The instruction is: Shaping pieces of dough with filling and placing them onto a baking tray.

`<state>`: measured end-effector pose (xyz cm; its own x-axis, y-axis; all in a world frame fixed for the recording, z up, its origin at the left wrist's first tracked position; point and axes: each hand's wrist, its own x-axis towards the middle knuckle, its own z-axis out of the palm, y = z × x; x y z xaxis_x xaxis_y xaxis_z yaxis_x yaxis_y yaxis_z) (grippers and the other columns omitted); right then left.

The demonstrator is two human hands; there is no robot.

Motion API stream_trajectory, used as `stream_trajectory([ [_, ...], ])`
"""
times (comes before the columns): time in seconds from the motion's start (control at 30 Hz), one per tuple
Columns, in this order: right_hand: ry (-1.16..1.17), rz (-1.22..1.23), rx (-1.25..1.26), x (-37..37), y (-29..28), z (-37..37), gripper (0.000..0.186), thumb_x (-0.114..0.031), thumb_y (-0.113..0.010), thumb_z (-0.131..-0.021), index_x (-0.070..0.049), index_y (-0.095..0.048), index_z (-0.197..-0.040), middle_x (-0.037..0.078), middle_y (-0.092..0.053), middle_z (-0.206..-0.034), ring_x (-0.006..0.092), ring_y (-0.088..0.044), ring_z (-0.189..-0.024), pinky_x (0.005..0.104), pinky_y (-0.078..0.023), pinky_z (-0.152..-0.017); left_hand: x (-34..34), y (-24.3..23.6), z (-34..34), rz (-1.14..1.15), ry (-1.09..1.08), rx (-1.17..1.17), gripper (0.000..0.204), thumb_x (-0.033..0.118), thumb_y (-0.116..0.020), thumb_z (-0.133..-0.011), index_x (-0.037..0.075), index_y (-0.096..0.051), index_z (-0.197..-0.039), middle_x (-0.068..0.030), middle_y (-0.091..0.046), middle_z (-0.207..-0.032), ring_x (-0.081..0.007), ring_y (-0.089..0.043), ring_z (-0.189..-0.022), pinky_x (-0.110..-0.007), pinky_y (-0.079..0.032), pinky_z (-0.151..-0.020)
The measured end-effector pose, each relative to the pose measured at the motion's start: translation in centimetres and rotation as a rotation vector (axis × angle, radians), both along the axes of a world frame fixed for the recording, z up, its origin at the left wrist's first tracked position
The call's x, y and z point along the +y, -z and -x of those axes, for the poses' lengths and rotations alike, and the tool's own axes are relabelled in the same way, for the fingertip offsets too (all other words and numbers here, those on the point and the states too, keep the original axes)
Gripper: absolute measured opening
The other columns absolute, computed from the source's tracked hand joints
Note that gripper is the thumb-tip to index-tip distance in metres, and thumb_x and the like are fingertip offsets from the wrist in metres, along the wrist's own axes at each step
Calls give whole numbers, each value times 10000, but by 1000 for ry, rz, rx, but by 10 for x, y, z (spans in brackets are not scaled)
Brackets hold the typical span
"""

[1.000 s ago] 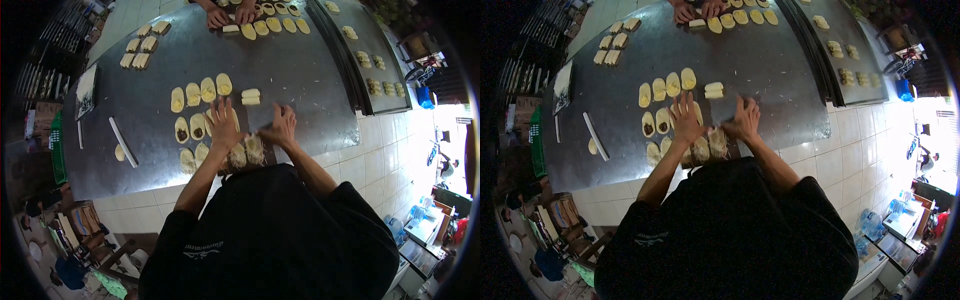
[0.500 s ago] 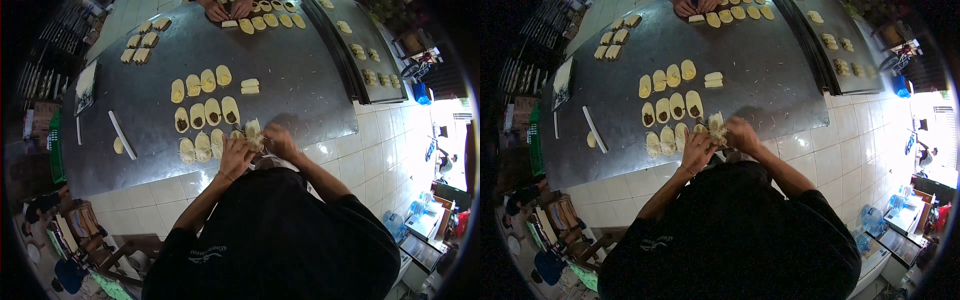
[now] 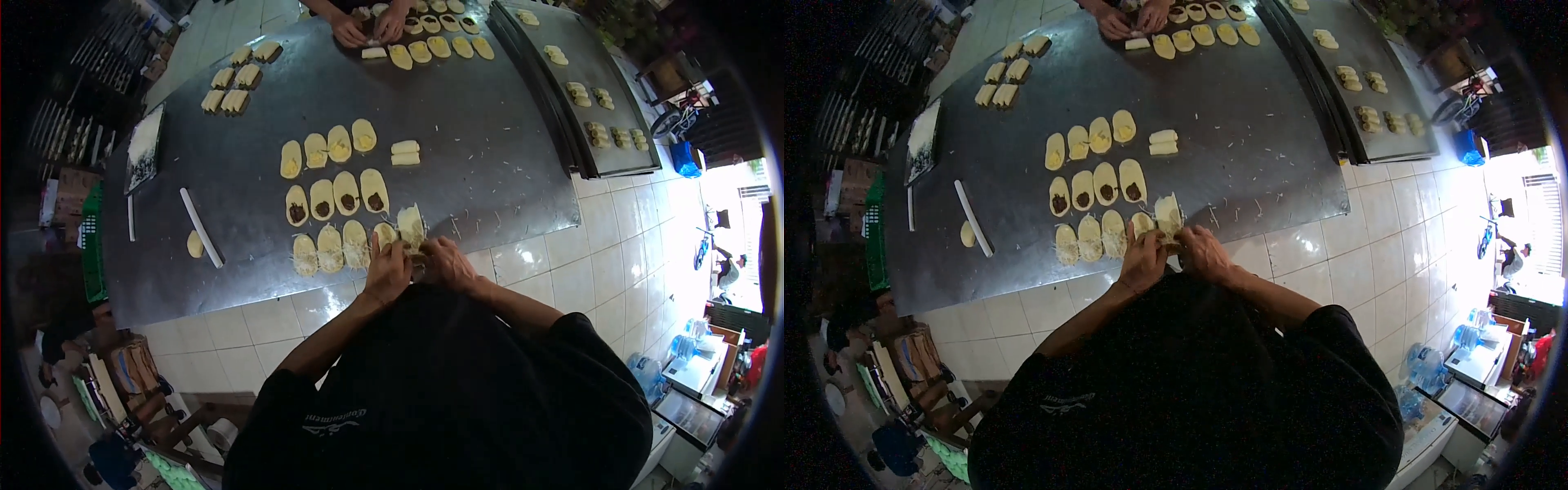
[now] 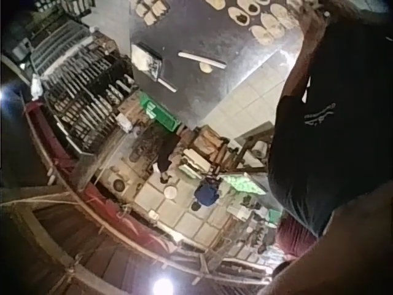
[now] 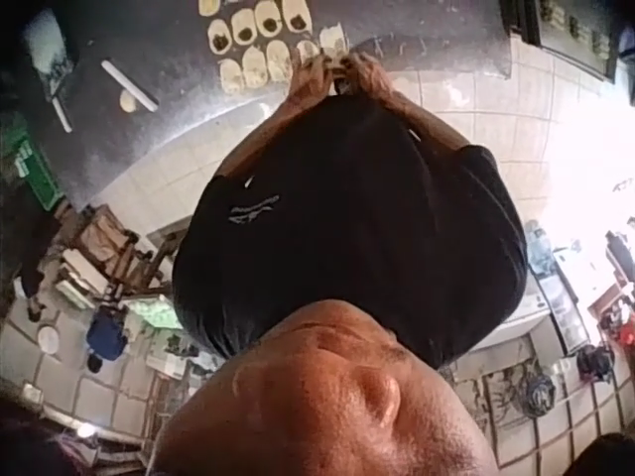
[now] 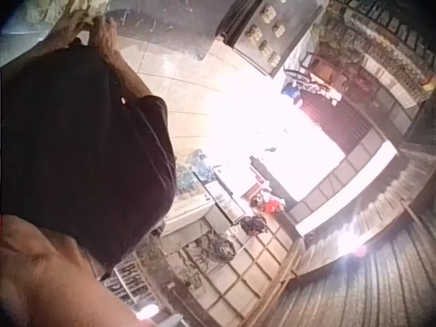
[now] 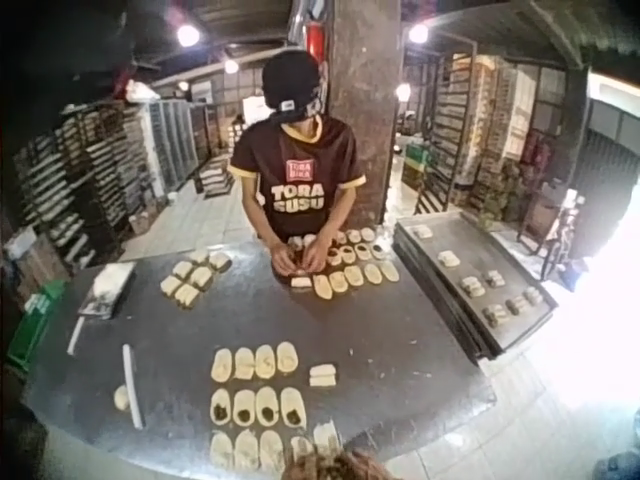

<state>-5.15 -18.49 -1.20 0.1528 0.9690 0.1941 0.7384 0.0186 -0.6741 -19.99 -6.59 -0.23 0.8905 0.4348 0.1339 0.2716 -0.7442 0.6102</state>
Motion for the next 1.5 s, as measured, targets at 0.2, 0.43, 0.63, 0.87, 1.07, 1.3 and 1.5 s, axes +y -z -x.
stream_trajectory([
  [0.2,470,206,87,50,-25,-31,250,-121,-686,-693,-32,-559,-890,156,-612,-833,362,-591,-843,427,-469,-726,46,-32,-49,-83,-263,230,368,147,-691,-748,23,-532,-1056,-171,-542,-1034,-388,-465,-1072,-554,-242,-1067],
  [0.43,9,-57,-89,17,-6,-33,314,-154,-680,-703,-94,-623,-1005,100,-601,-1046,310,-545,-957,417,-455,-798,35,-2,-39,-254,40,15,297,151,-630,-809,80,-561,-1089,-148,-476,-1126,-382,-427,-1093,-588,-225,-1068],
  [0.63,316,-124,-143,96,0,-67,225,-186,-670,-737,-93,-642,-940,100,-603,-1043,329,-546,-920,444,-445,-798,119,-11,-102,-506,-257,-3,190,112,-592,-825,74,-544,-1005,-144,-478,-1134,-361,-447,-1081,-565,-247,-1064],
  [0.87,-35,-190,-153,76,-10,-58,329,-162,-697,-732,-58,-628,-1037,132,-611,-1051,343,-556,-956,425,-425,-884,140,-50,-76,-14,-357,-261,102,106,-618,-821,76,-586,-913,-99,-574,-955,-324,-510,-984,-500,-322,-953],
  [1.07,-125,305,-105,100,-23,-62,372,-193,-703,-755,-43,-595,-1079,160,-587,-1113,365,-497,-1117,434,-396,-931,138,-49,-61,175,-407,-246,146,123,-634,-825,51,-598,-946,-96,-612,-955,-271,-563,-902,-387,-429,-827],
  [1.3,-282,151,-146,63,-28,-80,489,-130,-687,-737,-61,-538,-1197,203,-537,-1214,386,-462,-1156,434,-410,-919,93,-34,-70,448,-21,183,492,150,-723,-750,24,-507,-1174,-175,-608,-1044,-303,-599,-933,-385,-492,-793],
  [1.5,205,-20,233,53,-16,-66,526,7,-645,-701,14,-461,-1194,184,-612,-913,397,-603,-814,396,-507,-748,64,5,-84,291,-33,203,727,50,-695,-730,28,-331,-1359,-240,-604,-1017,-407,-603,-961,-469,-501,-811],
])
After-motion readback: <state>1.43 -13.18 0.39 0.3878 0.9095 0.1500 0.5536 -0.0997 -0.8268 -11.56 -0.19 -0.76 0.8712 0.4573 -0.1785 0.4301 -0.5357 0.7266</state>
